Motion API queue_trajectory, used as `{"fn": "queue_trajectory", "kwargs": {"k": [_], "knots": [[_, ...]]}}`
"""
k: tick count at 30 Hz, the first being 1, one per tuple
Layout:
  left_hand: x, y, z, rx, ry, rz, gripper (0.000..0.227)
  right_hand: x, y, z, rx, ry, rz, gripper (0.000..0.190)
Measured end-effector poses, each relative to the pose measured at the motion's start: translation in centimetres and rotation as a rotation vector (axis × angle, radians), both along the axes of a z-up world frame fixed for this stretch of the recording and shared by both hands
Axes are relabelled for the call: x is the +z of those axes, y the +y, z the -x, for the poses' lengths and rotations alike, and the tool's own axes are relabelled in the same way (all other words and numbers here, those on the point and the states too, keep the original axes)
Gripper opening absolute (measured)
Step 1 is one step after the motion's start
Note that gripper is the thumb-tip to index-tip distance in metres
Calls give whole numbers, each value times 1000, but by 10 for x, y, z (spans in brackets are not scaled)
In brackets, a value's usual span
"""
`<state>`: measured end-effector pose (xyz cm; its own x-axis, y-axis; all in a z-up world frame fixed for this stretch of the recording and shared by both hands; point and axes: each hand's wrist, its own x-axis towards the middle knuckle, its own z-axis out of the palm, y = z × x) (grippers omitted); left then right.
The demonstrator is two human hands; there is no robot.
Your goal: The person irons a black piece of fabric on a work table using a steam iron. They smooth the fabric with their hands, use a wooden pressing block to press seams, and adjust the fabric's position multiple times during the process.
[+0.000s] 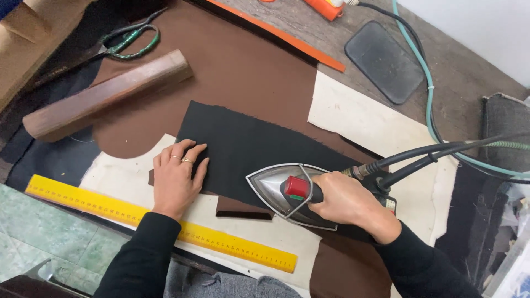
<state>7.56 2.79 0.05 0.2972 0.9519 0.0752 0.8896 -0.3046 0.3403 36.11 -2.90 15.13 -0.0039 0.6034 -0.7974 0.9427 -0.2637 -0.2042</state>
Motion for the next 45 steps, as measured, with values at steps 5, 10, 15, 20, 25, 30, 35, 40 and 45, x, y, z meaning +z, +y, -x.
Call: {"fn": "queue_trajectory", "kwargs": {"k": [5, 10, 15, 20, 25, 30, 35, 40, 45], "knots": [[-3, -1, 1, 7, -20, -26, 27, -6, -8, -2, -2, -19, -56, 20], [-3, -1, 3, 11, -21, -30, 27, 2, -18, -8, 57, -21, -16, 19], [2, 0, 3, -51, -52, -94, 33, -15, -50, -38, 19, -84, -71, 4], [2, 1, 2, -39, -65, -94, 32, -24, -70, -60, -52, -208, -76, 8], [0, 1, 2, -22, -65, -47, 34, -23, -59, -59, -104, -231, -77, 7], [-3, 2, 3, -11, -61, -29, 34, -12, -21, -41, -45, -200, -126, 7], [1, 0, 1, 48, -25, 29, 25, -2, 21, -24, 3, -159, -158, 19], [5, 1, 0, 53, -23, 67, 25, -5, 47, -30, 28, -152, -192, 22], [-4, -2, 2, 43, -15, -21, 23, -13, 60, -49, -34, -107, -219, 21]]}}
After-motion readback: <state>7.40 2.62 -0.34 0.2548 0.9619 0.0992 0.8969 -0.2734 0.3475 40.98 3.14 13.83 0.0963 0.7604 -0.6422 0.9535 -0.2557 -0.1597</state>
